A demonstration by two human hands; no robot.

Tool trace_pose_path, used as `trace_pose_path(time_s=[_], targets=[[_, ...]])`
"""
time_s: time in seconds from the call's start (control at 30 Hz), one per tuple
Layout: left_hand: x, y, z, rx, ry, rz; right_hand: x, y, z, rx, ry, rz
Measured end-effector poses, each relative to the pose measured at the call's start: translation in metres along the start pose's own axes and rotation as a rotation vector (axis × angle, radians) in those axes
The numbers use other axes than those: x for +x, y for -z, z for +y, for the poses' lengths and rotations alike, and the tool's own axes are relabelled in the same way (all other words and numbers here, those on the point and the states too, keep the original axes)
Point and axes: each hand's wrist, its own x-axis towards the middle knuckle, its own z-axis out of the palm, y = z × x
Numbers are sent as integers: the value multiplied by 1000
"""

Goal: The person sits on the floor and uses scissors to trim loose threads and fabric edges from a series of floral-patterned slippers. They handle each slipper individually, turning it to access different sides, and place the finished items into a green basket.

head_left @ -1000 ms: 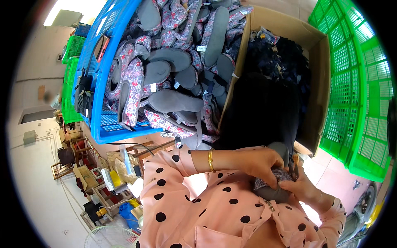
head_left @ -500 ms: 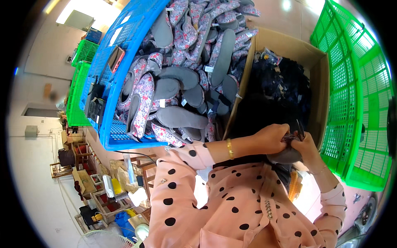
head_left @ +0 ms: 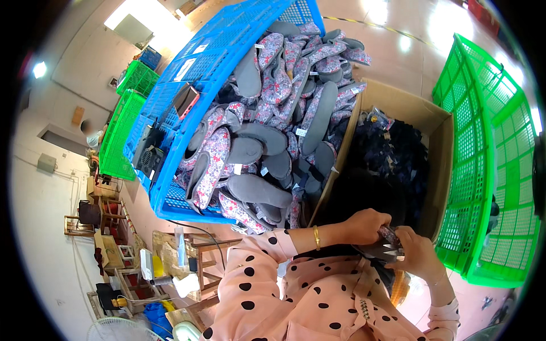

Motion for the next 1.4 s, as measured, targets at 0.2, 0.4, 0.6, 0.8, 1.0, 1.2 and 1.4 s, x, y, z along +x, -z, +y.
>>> trace_pose_path(time_s=[0.2,0.4,0.6,0.8,1.0,1.2,1.4], targets=[[5,-5,-12,38,-58,28,6,-17,15,164,-8,146],[4,5,-15,-67,-105,-119,12,-35,39,500,-48,110],[-6,37,-22,5,-190,-384,25,-45,43,855,-254,87],[5,16,-26,231,-372,-55,42,-63,74,231,-188,331],[26,9,-42,299,-366,266,70,-62,77,7,-106,664],[26,13,-34,221,-216,182,46,-54,63,-19,-71,505],[40,6,-47,299,-295,364,55,-63,70,-145,-98,576]])
